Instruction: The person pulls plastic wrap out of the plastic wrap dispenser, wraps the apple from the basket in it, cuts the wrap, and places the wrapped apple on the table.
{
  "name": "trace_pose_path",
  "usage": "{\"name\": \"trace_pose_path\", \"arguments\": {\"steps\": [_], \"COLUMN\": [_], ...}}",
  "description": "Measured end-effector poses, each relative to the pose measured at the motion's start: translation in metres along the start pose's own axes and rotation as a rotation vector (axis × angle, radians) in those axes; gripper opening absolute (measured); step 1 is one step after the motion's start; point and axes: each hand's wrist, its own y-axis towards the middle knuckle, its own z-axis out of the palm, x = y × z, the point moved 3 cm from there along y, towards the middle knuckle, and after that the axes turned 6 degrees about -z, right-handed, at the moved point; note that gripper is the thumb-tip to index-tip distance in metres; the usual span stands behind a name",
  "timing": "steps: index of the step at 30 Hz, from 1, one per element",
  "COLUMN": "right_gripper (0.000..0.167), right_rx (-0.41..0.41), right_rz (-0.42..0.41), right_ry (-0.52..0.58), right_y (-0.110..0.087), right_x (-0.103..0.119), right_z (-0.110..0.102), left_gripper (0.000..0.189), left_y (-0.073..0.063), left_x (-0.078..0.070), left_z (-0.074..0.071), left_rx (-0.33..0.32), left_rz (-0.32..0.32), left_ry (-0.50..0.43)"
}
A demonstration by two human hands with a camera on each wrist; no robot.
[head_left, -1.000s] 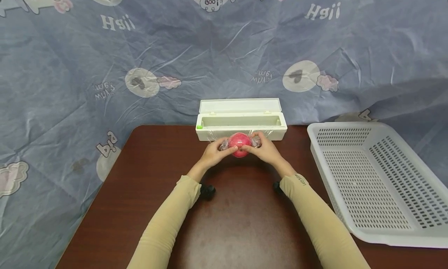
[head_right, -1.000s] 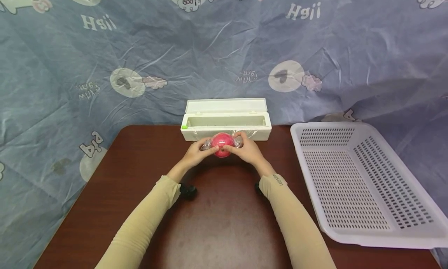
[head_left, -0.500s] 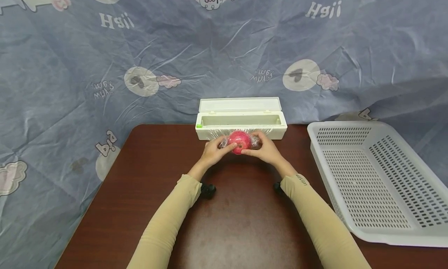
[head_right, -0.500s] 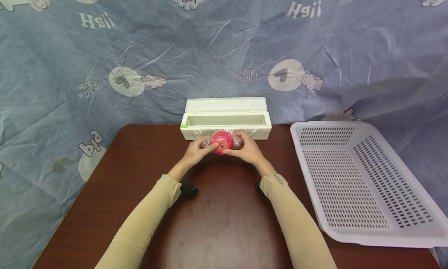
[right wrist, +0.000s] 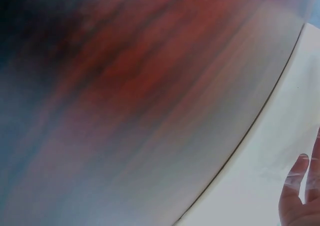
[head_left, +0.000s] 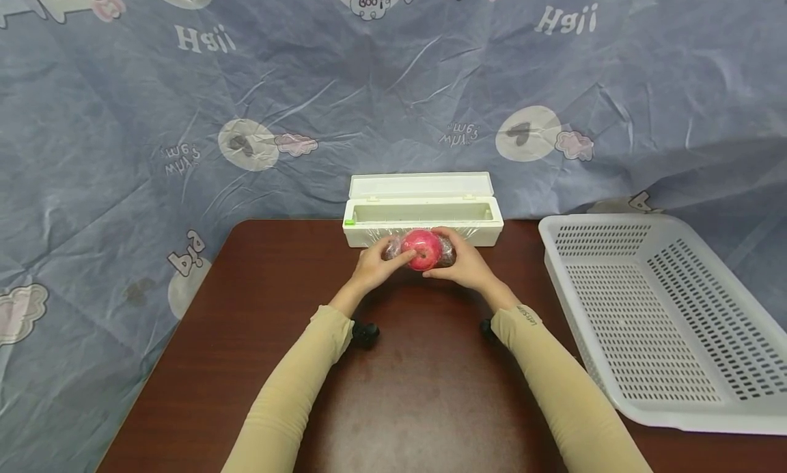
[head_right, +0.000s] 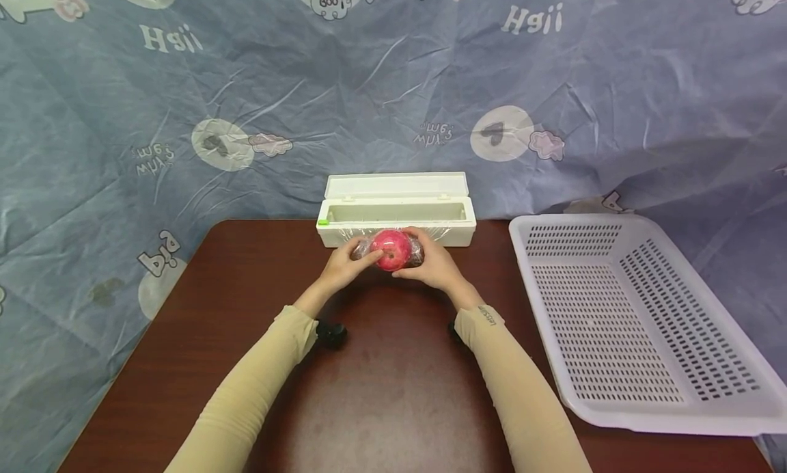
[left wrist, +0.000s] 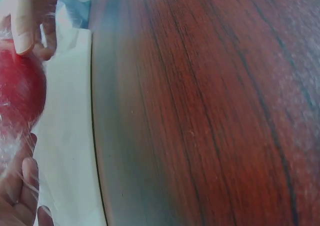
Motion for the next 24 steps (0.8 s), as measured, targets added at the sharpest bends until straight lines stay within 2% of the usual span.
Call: {"name": "trace_pose_path", "arguments": {"steps": [4, 8, 18, 21, 24], "right_gripper": [0.093, 0.091, 0.090, 0.089, 0.087], "right_rx": [0.004, 0.011, 0.044, 0.047, 0.044], "right_rz": [0.001, 0.011, 0.051, 0.061, 0.074], "right_ry": [0.009, 0.000, -0.001, 0.012, 0.024], "right_y": [0.000, 0.001, 0.008, 0.010, 0.011], "right_x": [-0.002, -0.002, -0.001, -0.001, 0.000], "right_z": [0.000, -0.001, -0.005, -0.006, -0.007], "left_gripper": [0.049, 0.040, 0.032, 0.032, 0.031], "left_y": [-0.001, -0.001, -0.003, -0.003, -0.003], "left_x": [0.001, 0.002, 0.003, 0.003, 0.002], "left_z": [-0.002, -0.004, -0.002, -0.001, 0.000], "left_rx": [0.021, 0.018, -0.103, -0.129, -0.148], "left_rz": [0.011, 0.041, 0.066, 0.061, 0.046], "left_ry": [-0.104, -0.123, -0.123, -0.158, -0.233]}}
